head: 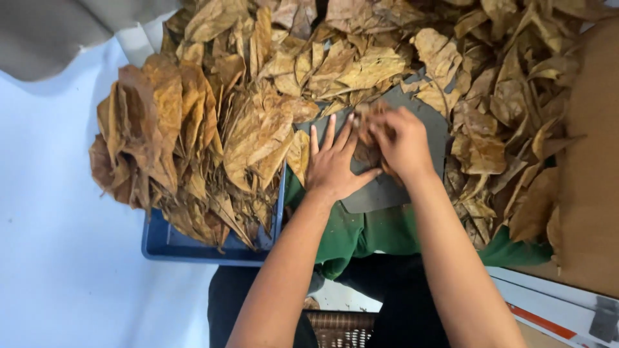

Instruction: The person is selecting dried leaves from a large pile, tearing them into appropriate sizes, and rolling them around a thin stick on a flat surface.

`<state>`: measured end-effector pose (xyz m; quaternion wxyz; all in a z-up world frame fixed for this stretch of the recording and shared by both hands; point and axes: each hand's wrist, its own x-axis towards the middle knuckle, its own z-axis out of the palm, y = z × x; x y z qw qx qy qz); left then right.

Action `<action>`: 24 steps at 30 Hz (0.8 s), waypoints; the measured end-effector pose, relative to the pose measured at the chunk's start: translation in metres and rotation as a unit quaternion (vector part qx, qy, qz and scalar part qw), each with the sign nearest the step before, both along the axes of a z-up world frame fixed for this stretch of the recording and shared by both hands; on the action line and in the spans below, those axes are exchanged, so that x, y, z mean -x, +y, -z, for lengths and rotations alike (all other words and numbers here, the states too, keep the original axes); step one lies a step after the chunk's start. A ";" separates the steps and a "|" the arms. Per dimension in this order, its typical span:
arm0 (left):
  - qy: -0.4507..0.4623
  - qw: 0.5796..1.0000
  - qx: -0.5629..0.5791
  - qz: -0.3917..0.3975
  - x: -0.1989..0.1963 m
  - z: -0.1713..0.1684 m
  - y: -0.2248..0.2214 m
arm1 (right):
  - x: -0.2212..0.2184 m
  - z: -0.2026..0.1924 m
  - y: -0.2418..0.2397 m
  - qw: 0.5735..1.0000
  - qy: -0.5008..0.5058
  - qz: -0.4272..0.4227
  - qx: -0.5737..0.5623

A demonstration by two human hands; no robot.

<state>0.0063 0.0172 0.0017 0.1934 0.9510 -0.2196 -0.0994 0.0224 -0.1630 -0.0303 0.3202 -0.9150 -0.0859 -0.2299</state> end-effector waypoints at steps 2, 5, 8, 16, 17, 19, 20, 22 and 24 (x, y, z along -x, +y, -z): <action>0.028 1.000 -0.013 -0.005 0.000 -0.009 0.001 | 0.039 -0.029 0.005 0.996 0.082 -0.032 0.008; 0.039 0.999 -0.010 -0.006 -0.001 -0.006 0.003 | 0.059 -0.004 0.014 0.993 0.117 -0.018 -0.022; 0.046 0.999 -0.017 -0.007 -0.005 0.003 0.002 | 0.021 0.020 0.014 0.996 0.085 0.001 -0.025; 0.032 0.999 0.025 -0.011 -0.001 -0.001 0.004 | -0.023 0.018 0.004 1.000 0.007 -0.009 0.009; 0.032 0.999 0.025 -0.013 -0.001 0.000 0.004 | -0.006 0.003 0.004 1.000 0.025 -0.016 0.009; 0.031 0.999 0.011 -0.009 0.002 -0.008 0.004 | 0.036 -0.021 0.011 0.997 0.075 -0.018 0.006; 0.034 0.999 -0.003 -0.020 0.003 -0.012 0.005 | 0.055 -0.033 0.017 0.991 0.129 -0.034 0.003; 0.031 0.999 0.003 -0.020 -0.001 -0.003 0.003 | 0.050 -0.010 0.016 0.991 0.133 -0.022 -0.010; 0.029 0.999 0.006 -0.019 -0.004 0.002 0.003 | 0.035 0.000 0.021 0.990 0.137 -0.008 -0.027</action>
